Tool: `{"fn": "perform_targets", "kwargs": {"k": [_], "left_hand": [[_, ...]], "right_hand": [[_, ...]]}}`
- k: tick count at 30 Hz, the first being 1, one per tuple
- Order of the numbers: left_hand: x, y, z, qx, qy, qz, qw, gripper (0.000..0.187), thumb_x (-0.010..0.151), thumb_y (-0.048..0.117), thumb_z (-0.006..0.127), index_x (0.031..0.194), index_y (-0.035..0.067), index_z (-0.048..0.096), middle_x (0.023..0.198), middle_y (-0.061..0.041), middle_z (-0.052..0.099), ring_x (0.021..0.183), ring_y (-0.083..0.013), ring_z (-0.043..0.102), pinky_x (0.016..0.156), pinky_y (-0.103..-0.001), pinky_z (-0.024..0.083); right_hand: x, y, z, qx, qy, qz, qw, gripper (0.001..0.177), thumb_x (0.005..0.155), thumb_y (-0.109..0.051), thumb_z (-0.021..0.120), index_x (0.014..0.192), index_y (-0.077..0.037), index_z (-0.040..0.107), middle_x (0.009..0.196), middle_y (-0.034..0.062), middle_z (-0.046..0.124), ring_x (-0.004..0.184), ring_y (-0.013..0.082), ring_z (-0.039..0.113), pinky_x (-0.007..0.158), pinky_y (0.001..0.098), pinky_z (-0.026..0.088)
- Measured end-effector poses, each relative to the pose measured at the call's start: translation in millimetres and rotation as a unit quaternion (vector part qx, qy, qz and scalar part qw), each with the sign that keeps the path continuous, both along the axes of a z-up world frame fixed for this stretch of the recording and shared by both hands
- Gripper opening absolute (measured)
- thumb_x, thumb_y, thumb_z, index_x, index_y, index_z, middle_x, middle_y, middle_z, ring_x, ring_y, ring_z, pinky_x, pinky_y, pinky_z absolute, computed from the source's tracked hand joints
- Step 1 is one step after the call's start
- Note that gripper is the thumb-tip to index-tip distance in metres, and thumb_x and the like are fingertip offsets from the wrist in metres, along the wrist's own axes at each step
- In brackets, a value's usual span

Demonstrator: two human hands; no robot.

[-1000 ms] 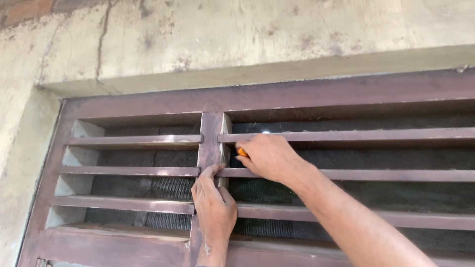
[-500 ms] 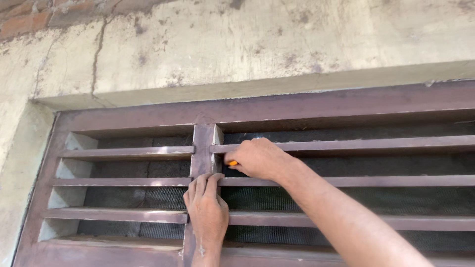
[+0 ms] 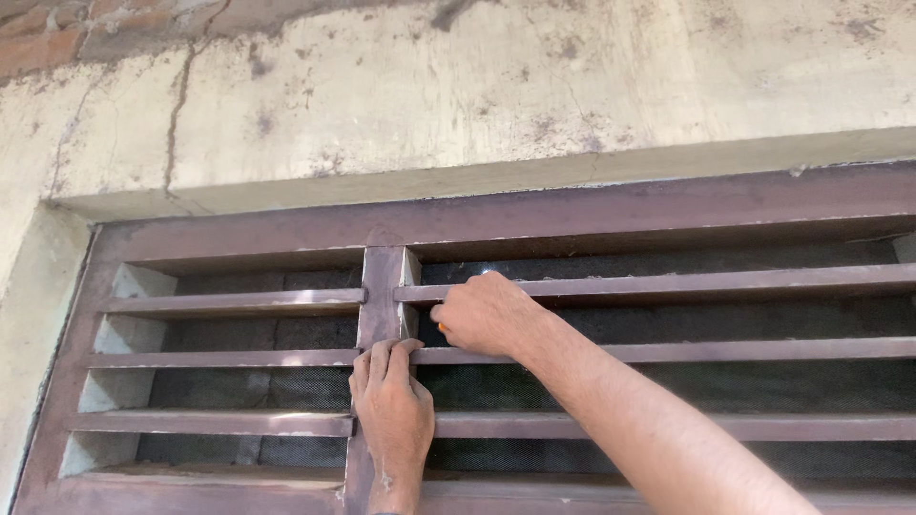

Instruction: The person uses a small brush to clean dust and debris from the horizontal slats of a brown metal window grille. They systematically move along the slats, brushing away accumulated dirt and cobwebs from the exterior surface.

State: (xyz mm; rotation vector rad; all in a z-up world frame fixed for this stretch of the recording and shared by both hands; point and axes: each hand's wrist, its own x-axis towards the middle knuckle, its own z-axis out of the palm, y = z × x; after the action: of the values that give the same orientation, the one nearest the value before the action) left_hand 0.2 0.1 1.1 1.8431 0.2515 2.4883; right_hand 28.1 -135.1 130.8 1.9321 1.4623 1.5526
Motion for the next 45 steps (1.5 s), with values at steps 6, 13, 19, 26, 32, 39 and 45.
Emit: {"fn": "perform_targets", "kwargs": {"k": [6,13,19,26,32,39,45], "left_hand": [[-2.4,1.3,-1.4,0.013,0.0,-0.005,1.0,0.045,0.071,-0.008,0.061,0.112,0.01,0.069,0.114,-0.006,0.064,0.115,-0.0314,0.056,0.097,-0.046,0.043],[-0.8,1.1,-1.1,0.011,-0.006,-0.009,1.0,0.043,0.073,-0.006,0.062,0.111,0.01,0.069,0.114,-0.007,0.064,0.115,-0.0319,0.055,0.098,-0.046,0.042],[-1.7,1.5,-1.4,0.001,0.008,-0.005,1.0,0.043,0.074,-0.007,0.062,0.113,0.01,0.069,0.116,-0.007,0.064,0.117,-0.0306,0.055,0.099,-0.045,0.042],[-3.6,0.7,-2.7,0.011,0.004,-0.011,1.0,0.044,0.073,-0.006,0.063,0.113,0.009,0.069,0.115,-0.008,0.063,0.116,-0.0314,0.055,0.099,-0.046,0.042],[-2.5,2.3,-2.6,0.017,-0.001,-0.013,1.0,0.044,0.072,-0.006,0.062,0.112,0.011,0.069,0.115,-0.008,0.064,0.116,-0.031,0.056,0.099,-0.046,0.042],[-2.1,6.0,-3.6,0.033,-0.01,-0.015,0.999,0.042,0.074,-0.005,0.063,0.112,0.011,0.069,0.113,-0.007,0.064,0.114,-0.0311,0.056,0.097,-0.045,0.042],[-3.1,3.6,-1.6,0.029,-0.023,0.002,0.999,0.04,0.074,-0.004,0.063,0.11,0.012,0.07,0.113,-0.006,0.064,0.115,-0.0307,0.057,0.098,-0.046,0.042]], "right_hand": [[4.4,-9.4,0.2,0.015,0.008,0.021,1.0,0.022,0.095,-0.031,0.065,0.101,-0.013,0.075,0.089,0.0123,0.075,0.084,0.0315,0.073,0.073,0.0465,0.059],[6.8,-12.1,-1.2,0.027,-0.015,0.026,0.999,0.024,0.097,-0.033,0.062,0.107,-0.013,0.072,0.088,0.0101,0.076,0.082,0.0295,0.074,0.07,0.0448,0.06],[9.4,-13.7,-2.0,0.036,0.008,0.063,0.997,0.025,0.098,-0.034,0.06,0.108,-0.014,0.071,0.092,0.0073,0.075,0.081,0.0282,0.074,0.068,0.0443,0.059],[12.9,-13.5,-7.0,0.042,0.073,0.171,0.982,0.022,0.095,-0.031,0.061,0.106,-0.015,0.073,0.094,0.0049,0.076,0.083,0.0275,0.074,0.071,0.0432,0.058],[-8.0,-12.0,-2.3,0.054,0.169,0.044,0.983,0.028,0.099,-0.039,0.063,0.104,-0.014,0.076,0.094,0.01,0.077,0.085,0.0275,0.074,0.08,0.0419,0.058],[-15.1,-10.5,3.1,0.026,0.208,0.036,0.977,0.026,0.096,-0.038,0.063,0.106,-0.018,0.076,0.089,0.0093,0.077,0.079,0.0262,0.075,0.075,0.0441,0.059],[-2.1,-26.3,-0.2,0.038,0.128,0.027,0.991,0.026,0.097,-0.038,0.062,0.102,-0.016,0.076,0.086,0.0089,0.076,0.08,0.0277,0.073,0.075,0.0447,0.058]]}}
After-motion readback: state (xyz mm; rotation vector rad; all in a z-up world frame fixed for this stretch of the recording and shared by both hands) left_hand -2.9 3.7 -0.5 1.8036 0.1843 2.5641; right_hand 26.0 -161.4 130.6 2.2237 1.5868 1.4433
